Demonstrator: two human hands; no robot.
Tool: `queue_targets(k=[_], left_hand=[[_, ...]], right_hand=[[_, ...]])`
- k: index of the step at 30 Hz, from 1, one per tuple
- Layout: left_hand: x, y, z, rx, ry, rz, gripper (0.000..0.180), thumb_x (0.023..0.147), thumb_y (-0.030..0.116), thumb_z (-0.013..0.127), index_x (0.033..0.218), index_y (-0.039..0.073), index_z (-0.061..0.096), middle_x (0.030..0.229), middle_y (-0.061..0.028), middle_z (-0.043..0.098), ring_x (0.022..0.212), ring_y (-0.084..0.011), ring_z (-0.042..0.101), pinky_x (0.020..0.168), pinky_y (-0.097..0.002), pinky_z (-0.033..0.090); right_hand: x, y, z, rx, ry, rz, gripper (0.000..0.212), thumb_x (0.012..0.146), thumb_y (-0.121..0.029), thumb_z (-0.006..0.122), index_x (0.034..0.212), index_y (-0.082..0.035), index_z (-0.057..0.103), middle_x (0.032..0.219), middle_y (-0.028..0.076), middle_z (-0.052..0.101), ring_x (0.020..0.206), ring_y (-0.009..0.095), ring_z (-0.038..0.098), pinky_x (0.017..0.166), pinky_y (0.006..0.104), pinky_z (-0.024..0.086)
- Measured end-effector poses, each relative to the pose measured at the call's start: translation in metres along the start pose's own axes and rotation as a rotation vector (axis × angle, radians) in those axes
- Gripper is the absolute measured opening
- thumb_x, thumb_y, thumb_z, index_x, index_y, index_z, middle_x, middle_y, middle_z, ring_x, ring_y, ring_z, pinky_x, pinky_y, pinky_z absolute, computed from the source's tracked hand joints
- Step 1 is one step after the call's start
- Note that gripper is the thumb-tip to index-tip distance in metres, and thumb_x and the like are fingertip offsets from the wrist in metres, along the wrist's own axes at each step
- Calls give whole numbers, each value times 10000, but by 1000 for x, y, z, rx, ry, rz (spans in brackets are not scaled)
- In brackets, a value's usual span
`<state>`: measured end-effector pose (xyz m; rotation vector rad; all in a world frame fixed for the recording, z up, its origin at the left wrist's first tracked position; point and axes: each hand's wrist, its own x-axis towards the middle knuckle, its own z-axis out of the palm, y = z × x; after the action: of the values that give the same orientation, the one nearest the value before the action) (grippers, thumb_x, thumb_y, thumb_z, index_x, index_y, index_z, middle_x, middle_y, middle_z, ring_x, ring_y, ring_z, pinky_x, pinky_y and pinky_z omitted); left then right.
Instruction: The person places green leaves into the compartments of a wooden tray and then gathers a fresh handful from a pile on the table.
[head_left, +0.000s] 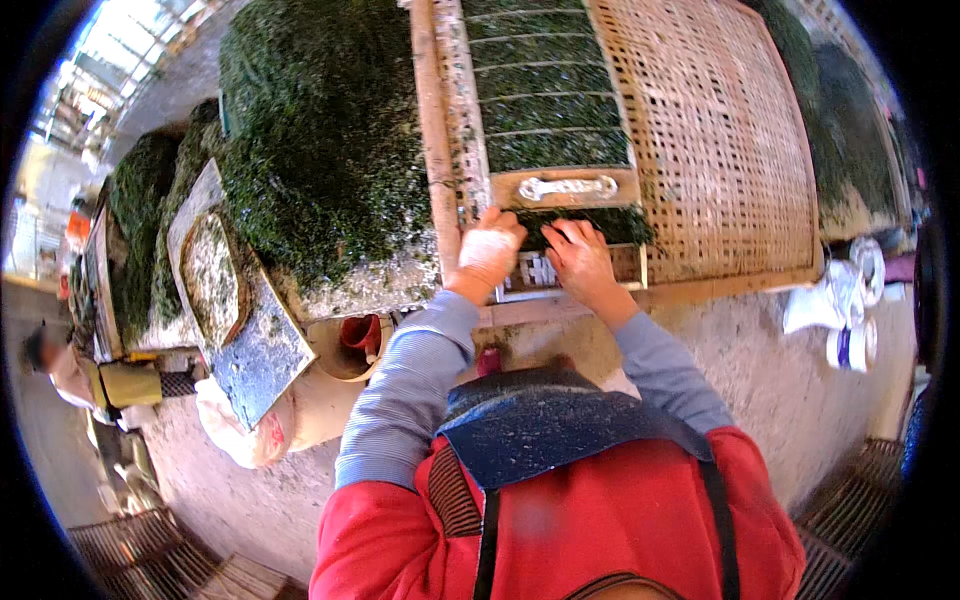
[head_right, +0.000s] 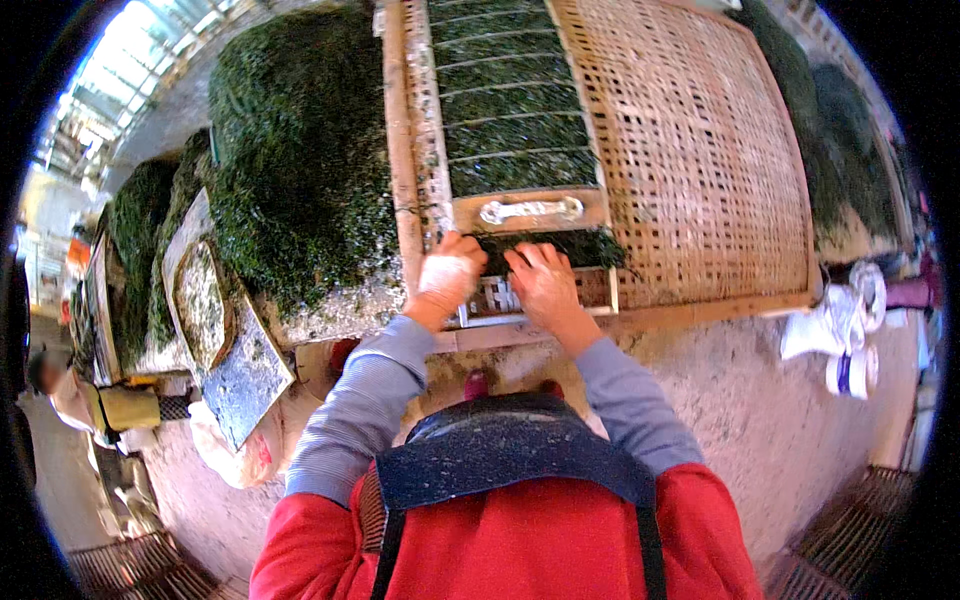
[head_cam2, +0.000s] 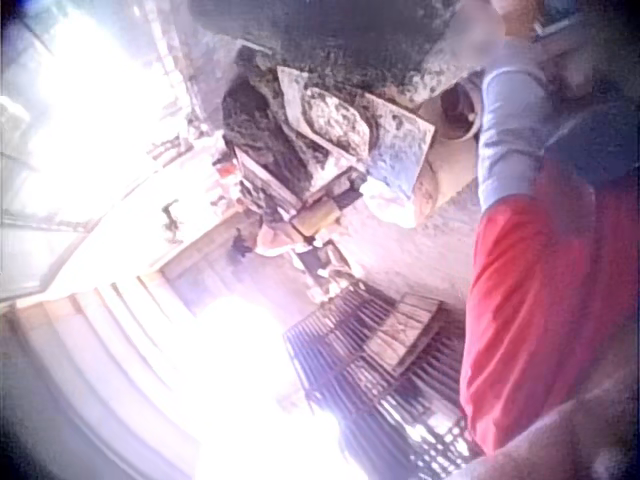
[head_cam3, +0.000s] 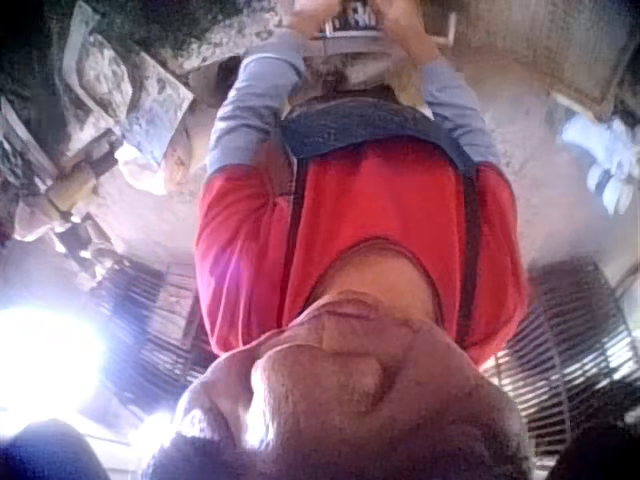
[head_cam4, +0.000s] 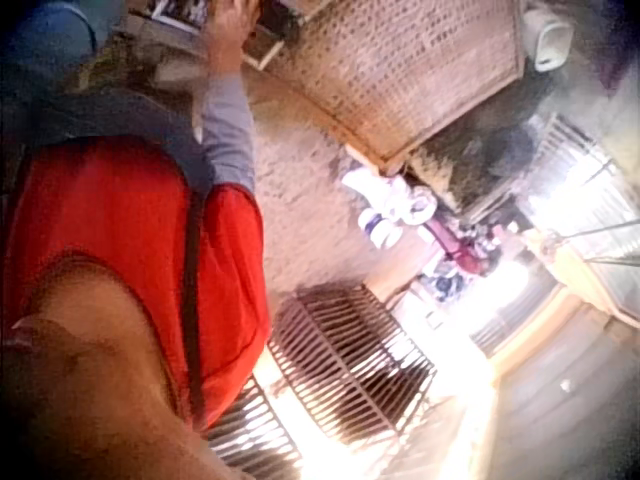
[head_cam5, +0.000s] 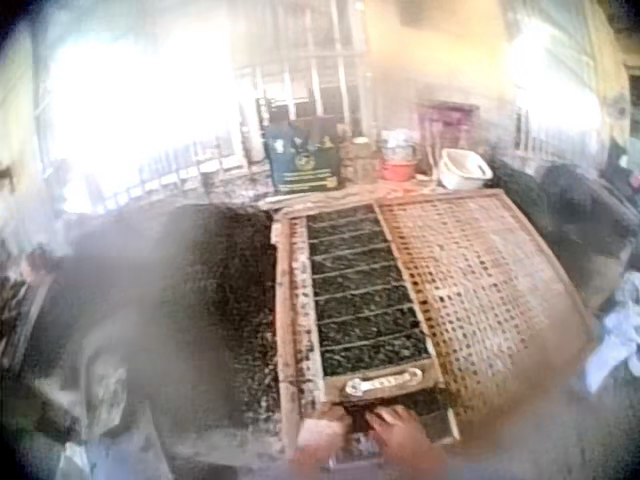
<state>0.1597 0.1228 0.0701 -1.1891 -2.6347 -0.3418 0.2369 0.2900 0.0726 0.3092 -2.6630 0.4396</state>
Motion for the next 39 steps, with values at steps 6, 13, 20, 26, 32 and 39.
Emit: queue_targets(k=[6, 13, 20, 26, 32, 39], left_hand=[[8, -25, -25, -470, -75, -178, 164, 671, 73, 642, 832, 80, 675, 855, -73, 637, 844, -239, 607, 710, -330, 515], [-14, -159, -23, -343, 134, -798, 238, 678, 85, 673, 915, 90, 685, 853, -105, 662, 805, -261, 639, 772, -346, 511], [6, -171, 19, -54, -69, -423, 244, 751, 87, 523, 958, 102, 652, 1108, -78, 554, 1040, -322, 493, 851, -399, 458], [-33, -189, 24, -532, 271, -636, 184, 659, -23, 648, 820, 58, 683, 811, -55, 649, 654, -197, 602, 571, -305, 490], [-35, -138, -48, -1402, 415, -921, 220, 739, -30, 660, 947, 40, 648, 817, -24, 649, 621, -91, 586, 481, -202, 456], [39, 12, -51, -1330, 180, -584, 240, 748, -49, 627, 972, 36, 640, 868, -42, 640, 737, -113, 595, 598, -217, 483]], right_hand=[[14, -15, 10, -3, -68, -117, 358, 767, -180, 601, 1109, -82, 556, 1150, 103, 514, 1069, 286, 485, 876, 437, 396], [7, -32, 35, -95, -196, -3, 415, 823, -264, 561, 1192, -77, 528, 1300, 120, 444, 1274, 306, 334, 1012, 517, 278], [9, -40, 32, -143, -252, 52, 456, 849, -356, 490, 1193, -61, 543, 1308, 140, 450, 1284, 318, 324, 1041, 532, 220], [4, -38, 38, -107, -158, 13, 427, 829, -306, 544, 1167, -45, 552, 1290, 153, 459, 1272, 330, 333, 1008, 556, 255], [7, -39, 28, -56, -130, 24, 384, 793, -295, 571, 1062, -20, 578, 1245, 164, 485, 1227, 333, 368, 969, 545, 288], [-7, 18, -22, 85, 264, 30, 108, 665, -73, 649, 771, -61, 639, 1062, 114, 590, 858, 295, 582, 731, 366, 500]])
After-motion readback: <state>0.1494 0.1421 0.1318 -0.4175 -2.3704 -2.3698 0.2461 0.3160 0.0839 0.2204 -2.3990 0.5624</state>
